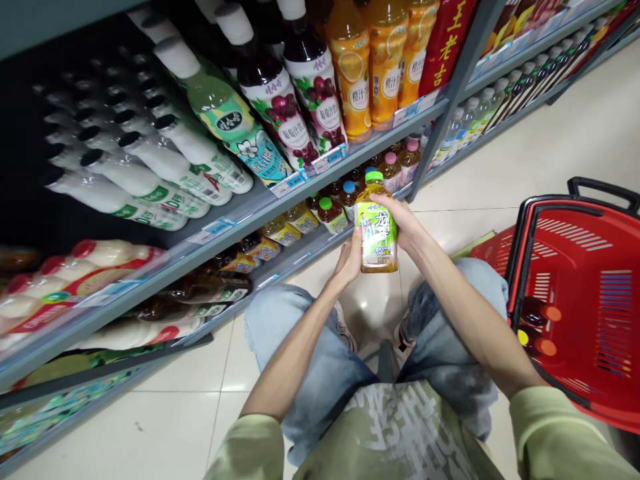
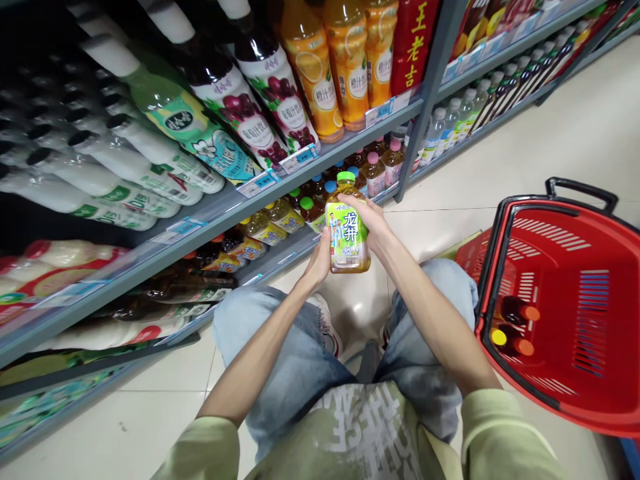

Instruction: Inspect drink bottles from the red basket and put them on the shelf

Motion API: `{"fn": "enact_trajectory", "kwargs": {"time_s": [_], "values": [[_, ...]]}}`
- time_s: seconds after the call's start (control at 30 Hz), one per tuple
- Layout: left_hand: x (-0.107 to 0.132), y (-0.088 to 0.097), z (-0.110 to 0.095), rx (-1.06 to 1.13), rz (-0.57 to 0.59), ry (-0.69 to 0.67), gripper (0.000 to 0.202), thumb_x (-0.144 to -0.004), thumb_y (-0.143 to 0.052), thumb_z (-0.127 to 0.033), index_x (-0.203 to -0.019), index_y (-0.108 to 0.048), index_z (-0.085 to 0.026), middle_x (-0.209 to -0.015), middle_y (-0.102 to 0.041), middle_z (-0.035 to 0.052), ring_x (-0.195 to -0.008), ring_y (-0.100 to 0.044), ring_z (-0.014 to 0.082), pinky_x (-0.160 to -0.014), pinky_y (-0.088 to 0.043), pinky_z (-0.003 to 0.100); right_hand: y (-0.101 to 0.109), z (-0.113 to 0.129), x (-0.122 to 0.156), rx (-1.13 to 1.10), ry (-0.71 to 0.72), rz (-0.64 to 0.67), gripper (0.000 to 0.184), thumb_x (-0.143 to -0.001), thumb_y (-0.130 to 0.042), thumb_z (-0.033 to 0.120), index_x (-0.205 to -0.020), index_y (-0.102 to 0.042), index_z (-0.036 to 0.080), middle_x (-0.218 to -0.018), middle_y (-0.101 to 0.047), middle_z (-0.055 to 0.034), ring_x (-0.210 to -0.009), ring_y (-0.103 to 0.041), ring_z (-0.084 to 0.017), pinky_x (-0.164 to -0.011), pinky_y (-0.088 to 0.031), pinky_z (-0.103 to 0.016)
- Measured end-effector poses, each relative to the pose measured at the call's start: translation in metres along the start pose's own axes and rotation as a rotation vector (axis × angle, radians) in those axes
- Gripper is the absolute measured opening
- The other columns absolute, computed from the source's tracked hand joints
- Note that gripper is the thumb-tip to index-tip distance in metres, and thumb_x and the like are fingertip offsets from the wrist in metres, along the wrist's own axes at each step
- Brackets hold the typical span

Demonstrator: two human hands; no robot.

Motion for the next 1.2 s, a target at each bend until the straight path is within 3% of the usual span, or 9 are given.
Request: {"fn": "enact_trajectory", "kwargs": {"time_s": [0.27,0.57,0.9,1.2], "values": [[-0.0015,-0.0003,0.0036,-0.032,0.020,-0.029,0.084,-0.102,-0.022,-0.076,-0.145,-0.060,-0.014,-0.110,-0.079,0.0121,-0.105,-0.073,0.0298,-0.104,-0.055,0.044,0.0001,0.0005,0.0009,-0.006,-0.021,0.001,0.028,-0.071,-0.087,0.027,-0.086,-0.065,0.019,-0.081,-0.075,-0.0019,-0.069,-0.069,-0.016,-0.066,-0.058,-0.029],[-0.0013,-0.0007,0.0017,-0.002,0.000,-0.013,0.079,-0.103,-0.023,-0.072,-0.142,-0.062,-0.016,-0.123,-0.076,0.0124,-0.116,-0.071,0.0287,-0.110,-0.052,0.044,-0.0018,0.0015,0.0044,-0.031,-0.029,-0.024,0.024,-0.073,-0.086,0.023,-0.088,-0.068,0.016,-0.081,-0.075,-0.0029,-0.069,-0.069,-0.016,-0.064,-0.058,-0.028],[-0.0018,0.0010,0.0042,-0.006,0.009,0.013,0.079,-0.103,-0.025,-0.073,-0.144,-0.061,-0.016,-0.117,-0.078,0.0120,-0.114,-0.072,0.0299,-0.107,-0.053,0.044,0.0001,-0.0014,0.0009,-0.005,-0.025,-0.002,0.032,-0.069,-0.089,0.029,-0.089,-0.066,0.018,-0.081,-0.075,-0.0020,-0.068,-0.070,-0.017,-0.065,-0.059,-0.031],[-0.0011,0.0002,0.0017,-0.010,0.008,0.003,0.078,-0.103,-0.025,-0.072,-0.143,-0.062,-0.016,-0.120,-0.077,0.0116,-0.117,-0.071,0.0299,-0.109,-0.052,0.043,-0.0001,-0.0003,0.0014,-0.004,-0.025,-0.001,0.029,-0.072,-0.088,0.027,-0.089,-0.066,0.018,-0.081,-0.075,-0.0023,-0.067,-0.070,-0.017,-0.065,-0.059,-0.031]]}}
Point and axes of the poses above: each hand's wrist, its own x-axis away from the middle knuckle, its own y-axis out of the back of the hand, z = x × y, the point moved 2 cm from there along -x, towards the middle knuckle
